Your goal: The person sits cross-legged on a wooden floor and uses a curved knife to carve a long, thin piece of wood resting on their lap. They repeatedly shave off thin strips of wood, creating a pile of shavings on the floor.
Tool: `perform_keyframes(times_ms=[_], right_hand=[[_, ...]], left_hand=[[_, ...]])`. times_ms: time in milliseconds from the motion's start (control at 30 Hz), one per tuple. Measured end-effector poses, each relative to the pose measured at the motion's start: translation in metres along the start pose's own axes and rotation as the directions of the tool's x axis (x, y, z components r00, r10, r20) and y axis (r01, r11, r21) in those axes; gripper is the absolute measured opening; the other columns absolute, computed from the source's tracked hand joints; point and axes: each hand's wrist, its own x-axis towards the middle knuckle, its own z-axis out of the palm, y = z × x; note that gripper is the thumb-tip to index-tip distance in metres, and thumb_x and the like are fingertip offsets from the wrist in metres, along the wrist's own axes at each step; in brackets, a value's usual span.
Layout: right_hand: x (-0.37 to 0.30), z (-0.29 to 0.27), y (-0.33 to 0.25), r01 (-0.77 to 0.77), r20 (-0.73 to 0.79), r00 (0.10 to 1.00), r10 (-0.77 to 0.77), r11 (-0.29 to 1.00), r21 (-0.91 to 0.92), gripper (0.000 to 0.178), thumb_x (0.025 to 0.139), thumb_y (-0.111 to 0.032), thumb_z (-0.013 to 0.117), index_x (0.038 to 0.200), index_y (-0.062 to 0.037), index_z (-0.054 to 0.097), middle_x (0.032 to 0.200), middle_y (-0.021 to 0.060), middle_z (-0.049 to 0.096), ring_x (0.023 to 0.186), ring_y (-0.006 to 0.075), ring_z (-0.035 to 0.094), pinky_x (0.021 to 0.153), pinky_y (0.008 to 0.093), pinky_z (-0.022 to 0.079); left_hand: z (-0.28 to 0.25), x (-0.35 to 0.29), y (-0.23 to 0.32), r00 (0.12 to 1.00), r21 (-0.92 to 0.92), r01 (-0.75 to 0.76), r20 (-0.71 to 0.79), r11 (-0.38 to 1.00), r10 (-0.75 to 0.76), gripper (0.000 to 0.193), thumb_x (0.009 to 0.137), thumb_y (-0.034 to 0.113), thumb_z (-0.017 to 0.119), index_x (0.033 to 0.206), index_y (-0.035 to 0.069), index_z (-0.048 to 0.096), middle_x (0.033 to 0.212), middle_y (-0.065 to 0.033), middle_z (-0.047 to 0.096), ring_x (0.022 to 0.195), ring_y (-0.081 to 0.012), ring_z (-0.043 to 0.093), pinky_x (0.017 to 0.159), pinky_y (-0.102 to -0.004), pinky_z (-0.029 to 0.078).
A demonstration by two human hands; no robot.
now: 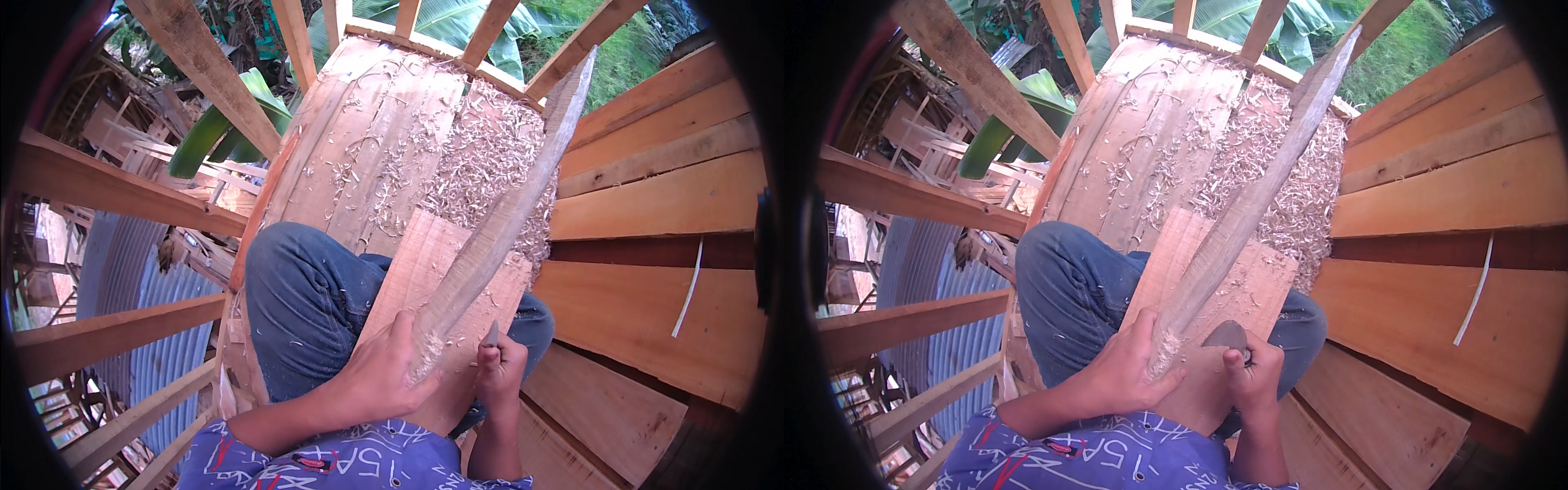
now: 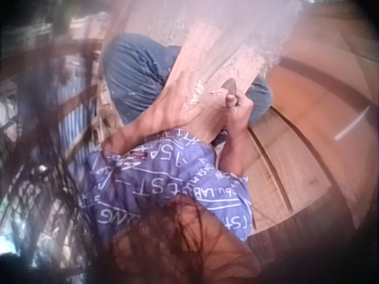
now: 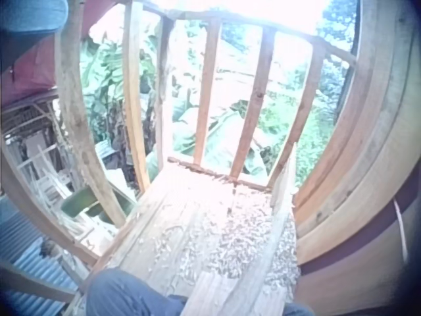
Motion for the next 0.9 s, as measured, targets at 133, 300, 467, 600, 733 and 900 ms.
perform_keyframes(times_ms=[133,300,467,600,733,900], right_hand=[[-0.002,0.008,-0.006,0.146,0.025,0.989,-0.143,0.971,-0.188,0.063,0.085,-0.058,0.060,0.063,-0.0004,0.046,0.052,0.0106,0.037,0.044,0.0201,0.041,0.044,0.0331,0.033],[0.010,-0.001,-0.010,0.232,-0.044,0.961,-0.275,0.879,-0.416,0.069,0.079,-0.065,0.060,0.059,-0.0023,0.043,0.050,0.0117,0.038,0.042,0.0285,0.043,0.042,0.0354,0.033],[0.017,-0.006,0.002,0.283,-0.091,0.923,-0.373,0.821,-0.497,0.071,0.076,-0.070,0.059,0.057,-0.0033,0.042,0.049,0.0106,0.036,0.043,0.0273,0.042,0.043,0.0353,0.032],[0.032,-0.017,0.008,0.037,-0.371,0.918,-0.139,0.962,-0.269,0.071,0.087,-0.068,0.049,0.058,-0.0041,0.035,0.051,0.0037,0.029,0.046,0.0125,0.035,0.045,0.0315,0.026],[0.044,-0.065,0.017,-0.035,-0.529,0.845,-0.074,0.981,-0.192,0.071,0.092,-0.066,0.042,0.060,-0.0034,0.031,0.054,-0.0047,0.030,0.052,0.0076,0.029,0.046,0.0301,0.020],[0.014,-0.022,-0.018,0.168,-0.099,0.975,-0.198,0.954,-0.250,0.065,0.088,-0.060,0.055,0.063,0.0007,0.050,0.053,0.0116,0.040,0.046,0.0222,0.046,0.047,0.0323,0.038]], left_hand=[[-0.003,0.000,0.006,1.000,-0.053,0.027,0.002,0.998,-0.027,0.057,0.079,0.019,0.069,0.116,-0.007,0.034,0.093,-0.0306,0.059,0.087,-0.0433,0.064,0.074,-0.0448,0.050],[0.004,-0.008,0.001,0.997,-0.121,-0.069,0.031,0.990,0.073,0.059,0.079,0.019,0.068,0.117,-0.009,0.032,0.077,-0.0278,0.059,0.070,-0.0395,0.065,0.064,-0.0452,0.051],[0.003,-0.010,0.005,0.991,-0.128,0.009,0.132,0.992,0.008,0.057,0.080,0.018,0.066,0.117,-0.008,0.032,0.070,-0.0250,0.059,0.066,-0.0388,0.064,0.062,-0.0451,0.050],[0.011,-0.019,0.001,0.974,-0.132,0.025,0.227,0.991,0.006,0.052,0.081,0.018,0.065,0.113,-0.007,0.032,0.079,-0.0302,0.060,0.075,-0.0433,0.064,0.068,-0.0464,0.050],[0.021,-0.034,-0.004,0.932,-0.203,0.096,0.361,0.974,-0.017,0.052,0.082,0.020,0.065,0.111,-0.007,0.032,0.085,-0.0354,0.059,0.081,-0.0489,0.062,0.074,-0.0504,0.048],[0.015,-0.023,-0.007,0.965,-0.131,0.101,0.253,0.986,-0.065,0.055,0.082,0.022,0.067,0.116,-0.007,0.033,0.084,-0.0304,0.059,0.078,-0.0438,0.063,0.071,-0.0465,0.049]])
